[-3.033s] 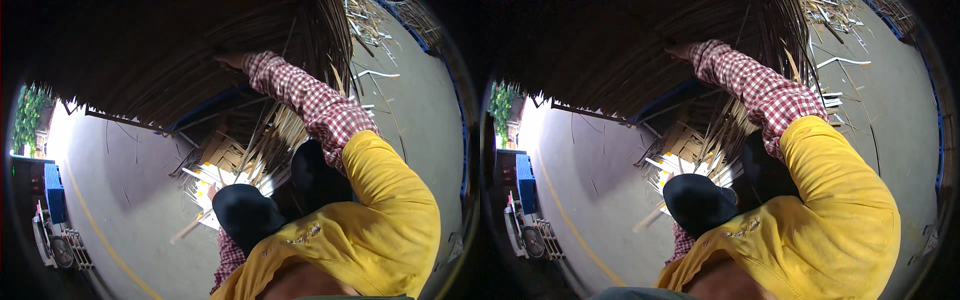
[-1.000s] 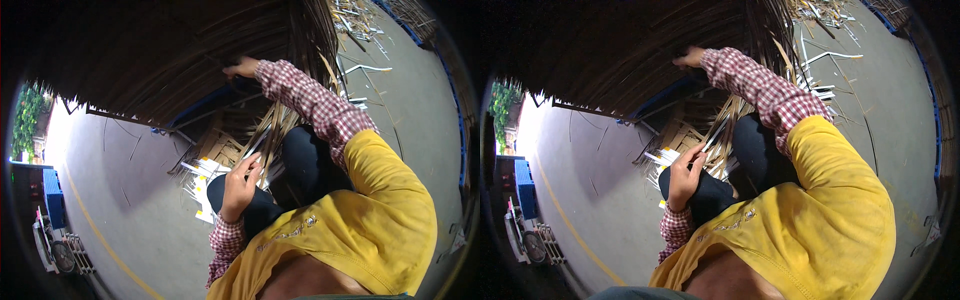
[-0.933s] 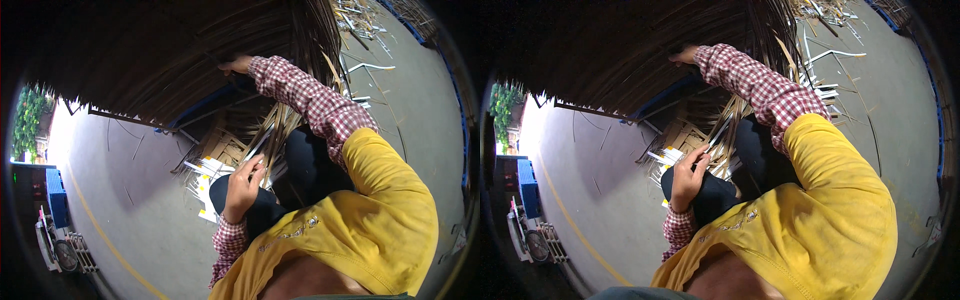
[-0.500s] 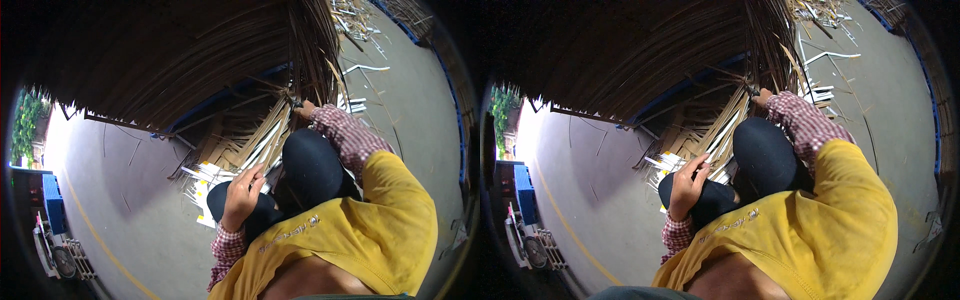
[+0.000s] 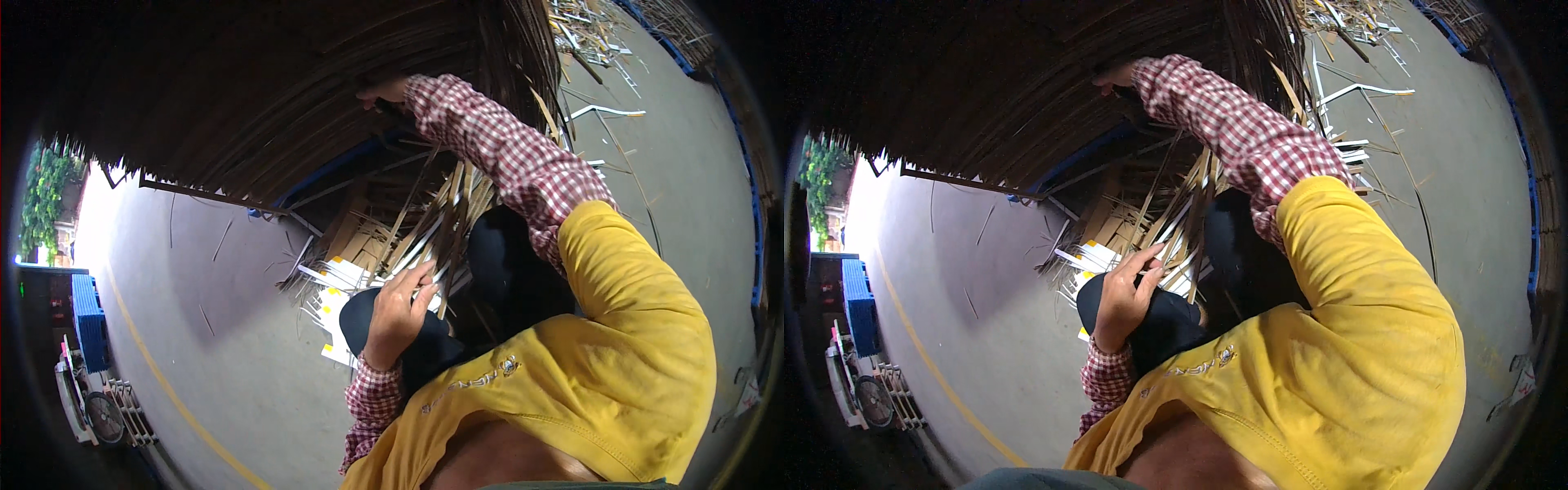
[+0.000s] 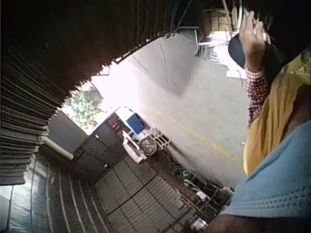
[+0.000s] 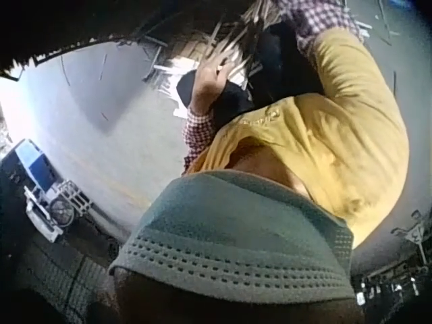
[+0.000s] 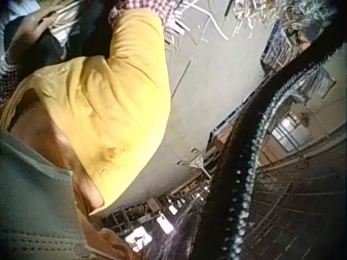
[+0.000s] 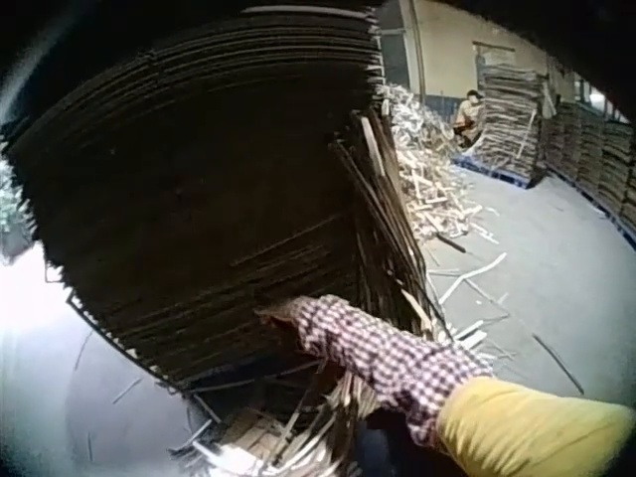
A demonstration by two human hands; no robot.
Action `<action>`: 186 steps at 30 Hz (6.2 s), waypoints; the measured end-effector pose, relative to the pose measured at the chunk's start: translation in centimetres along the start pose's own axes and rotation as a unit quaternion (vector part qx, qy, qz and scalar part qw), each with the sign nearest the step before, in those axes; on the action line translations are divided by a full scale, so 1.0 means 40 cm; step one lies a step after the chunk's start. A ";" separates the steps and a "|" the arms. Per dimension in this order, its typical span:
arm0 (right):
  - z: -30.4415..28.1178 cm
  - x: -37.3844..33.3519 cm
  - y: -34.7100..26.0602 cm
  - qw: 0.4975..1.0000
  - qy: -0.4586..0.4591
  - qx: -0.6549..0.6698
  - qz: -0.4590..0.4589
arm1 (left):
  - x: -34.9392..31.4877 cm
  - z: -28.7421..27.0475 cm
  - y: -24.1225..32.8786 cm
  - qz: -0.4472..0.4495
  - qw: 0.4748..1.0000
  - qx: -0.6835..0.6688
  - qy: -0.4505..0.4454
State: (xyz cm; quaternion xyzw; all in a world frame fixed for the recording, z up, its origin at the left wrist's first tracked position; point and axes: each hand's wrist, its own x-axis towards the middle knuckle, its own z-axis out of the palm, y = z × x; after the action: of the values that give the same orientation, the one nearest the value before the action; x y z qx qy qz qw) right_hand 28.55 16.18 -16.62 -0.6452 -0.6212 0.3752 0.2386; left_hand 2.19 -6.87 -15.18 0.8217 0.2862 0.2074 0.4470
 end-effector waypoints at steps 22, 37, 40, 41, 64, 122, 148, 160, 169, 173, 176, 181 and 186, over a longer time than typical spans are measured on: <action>0.093 -0.502 0.398 0.975 -0.014 -0.022 0.219 | -0.017 -0.006 0.006 -0.015 1.000 0.005 -0.008; 0.038 0.062 -0.017 0.994 0.057 0.087 0.041 | 0.005 -0.011 0.007 -0.015 0.999 -0.034 0.008; 0.072 0.042 0.019 0.997 0.035 0.045 0.042 | 0.007 -0.009 0.008 -0.014 0.999 -0.045 -0.001; 0.090 0.023 0.043 0.996 0.063 0.048 0.044 | 0.007 -0.009 0.008 -0.006 0.999 -0.032 -0.008; 0.086 -0.296 0.159 0.991 -0.010 0.127 -0.026 | -0.027 -0.012 -0.010 -0.021 0.999 -0.033 -0.002; 0.031 -0.434 0.280 0.987 -0.087 0.044 0.131 | -0.005 -0.006 0.001 0.001 1.000 0.001 -0.016; 0.028 0.104 0.029 0.998 -0.009 0.068 0.004 | 0.004 -0.012 -0.015 -0.027 0.997 0.008 -0.068; 0.159 -0.471 0.516 0.955 -0.075 -0.032 0.287 | -0.006 -0.012 0.004 -0.003 0.999 0.011 -0.046; 0.061 -0.134 0.090 0.997 -0.027 0.060 0.041 | 0.009 0.002 0.003 0.000 0.999 0.031 -0.045; 0.071 0.071 0.109 0.998 -0.005 0.051 -0.030 | 0.013 -0.010 -0.007 -0.019 0.997 0.020 -0.072; 0.099 0.154 0.144 0.997 0.057 0.009 -0.054 | 0.012 -0.014 -0.007 -0.023 0.996 0.017 -0.083; 0.205 -0.036 0.227 0.993 0.061 0.017 0.096 | 0.007 -0.013 -0.008 -0.006 0.998 0.012 -0.068; 0.232 -0.397 0.467 0.943 0.055 -0.170 0.280 | -0.007 -0.012 -0.008 0.000 0.999 -0.004 -0.053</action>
State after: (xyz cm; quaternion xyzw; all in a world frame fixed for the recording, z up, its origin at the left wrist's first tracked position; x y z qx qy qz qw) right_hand 33.78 -3.00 -33.70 -0.8437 -0.4563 0.2793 0.0444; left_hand 1.61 -6.63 -15.23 0.8300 0.2610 0.1646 0.4647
